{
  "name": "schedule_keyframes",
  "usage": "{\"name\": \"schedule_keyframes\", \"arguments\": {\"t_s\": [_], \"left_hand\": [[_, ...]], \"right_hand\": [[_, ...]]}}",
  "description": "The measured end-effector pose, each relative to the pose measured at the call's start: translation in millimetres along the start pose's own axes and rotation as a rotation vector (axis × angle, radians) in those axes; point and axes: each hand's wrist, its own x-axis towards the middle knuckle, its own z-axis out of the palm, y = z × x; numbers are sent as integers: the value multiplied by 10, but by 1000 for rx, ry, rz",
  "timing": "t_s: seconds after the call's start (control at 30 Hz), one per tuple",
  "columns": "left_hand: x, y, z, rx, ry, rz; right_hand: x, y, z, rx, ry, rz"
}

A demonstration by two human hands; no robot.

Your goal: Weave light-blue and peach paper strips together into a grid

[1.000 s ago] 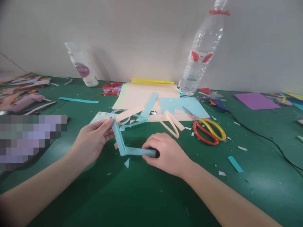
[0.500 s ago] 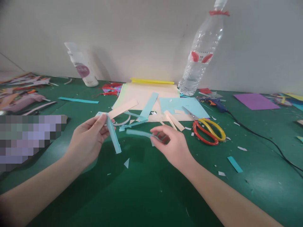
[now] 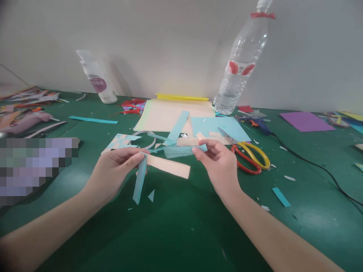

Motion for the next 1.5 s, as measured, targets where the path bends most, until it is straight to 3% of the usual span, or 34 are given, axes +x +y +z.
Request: {"name": "schedule_keyframes", "arguments": {"t_s": [0.17,0.37,0.57,0.93,1.5], "left_hand": [[7,15,-7,85,-70,-21],[36,-16,-38,190,-166,18],[32,-3,-41,209,-184,30],[-15,47,-15,273,-349,36],[-9,48,6,315,-334,60]], "right_hand": [[34,-16,9,190,46,99],[29,-55,31,290,35,112],[7,-74,53,338,39,160],[21,-36,31,313,77,184],[-30,-38,28,219,-18,236]]}}
